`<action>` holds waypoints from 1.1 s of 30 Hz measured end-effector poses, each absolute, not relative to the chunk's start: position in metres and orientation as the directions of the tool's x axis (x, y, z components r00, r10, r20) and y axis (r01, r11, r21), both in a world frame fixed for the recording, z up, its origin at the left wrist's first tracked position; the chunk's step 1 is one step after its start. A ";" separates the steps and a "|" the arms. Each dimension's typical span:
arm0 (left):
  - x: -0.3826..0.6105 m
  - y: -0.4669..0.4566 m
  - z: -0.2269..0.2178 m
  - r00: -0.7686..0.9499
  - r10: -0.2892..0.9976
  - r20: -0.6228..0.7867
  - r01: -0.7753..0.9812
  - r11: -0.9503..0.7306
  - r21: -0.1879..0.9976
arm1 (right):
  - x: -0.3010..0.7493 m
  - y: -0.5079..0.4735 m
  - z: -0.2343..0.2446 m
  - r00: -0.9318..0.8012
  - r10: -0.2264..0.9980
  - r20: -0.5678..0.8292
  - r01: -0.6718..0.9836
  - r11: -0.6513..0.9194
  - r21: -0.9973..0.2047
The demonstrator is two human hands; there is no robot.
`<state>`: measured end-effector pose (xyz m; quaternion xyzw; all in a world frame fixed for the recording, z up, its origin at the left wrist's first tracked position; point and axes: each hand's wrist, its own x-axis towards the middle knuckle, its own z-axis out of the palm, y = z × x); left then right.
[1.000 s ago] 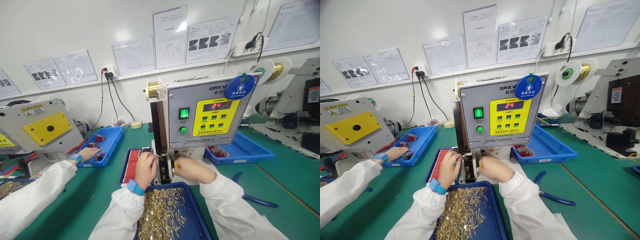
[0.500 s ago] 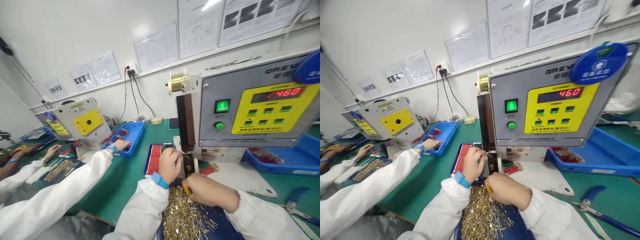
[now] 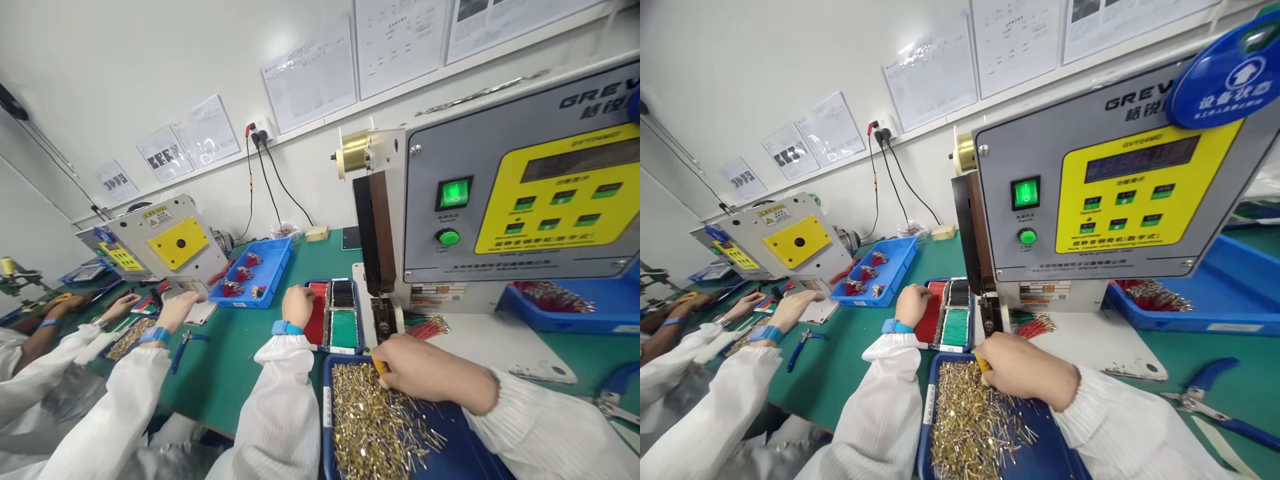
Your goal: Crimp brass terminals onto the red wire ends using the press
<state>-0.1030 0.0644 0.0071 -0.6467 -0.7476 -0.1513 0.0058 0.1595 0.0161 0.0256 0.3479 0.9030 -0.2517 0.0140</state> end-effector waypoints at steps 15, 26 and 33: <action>-0.098 0.065 -0.004 -0.161 0.977 0.139 0.976 0.137 0.169 | 0.158 0.015 0.025 -0.774 0.625 -0.107 0.587 0.644 -0.490; -0.061 0.064 -0.007 -0.012 0.975 0.221 0.964 -0.047 0.260 | 0.156 0.016 0.030 -0.775 0.626 -0.085 0.575 0.644 -0.504; -0.041 0.057 -0.011 0.119 0.974 0.191 0.970 -0.155 0.187 | 0.153 0.014 0.029 -0.763 0.642 -0.080 0.579 0.622 -0.527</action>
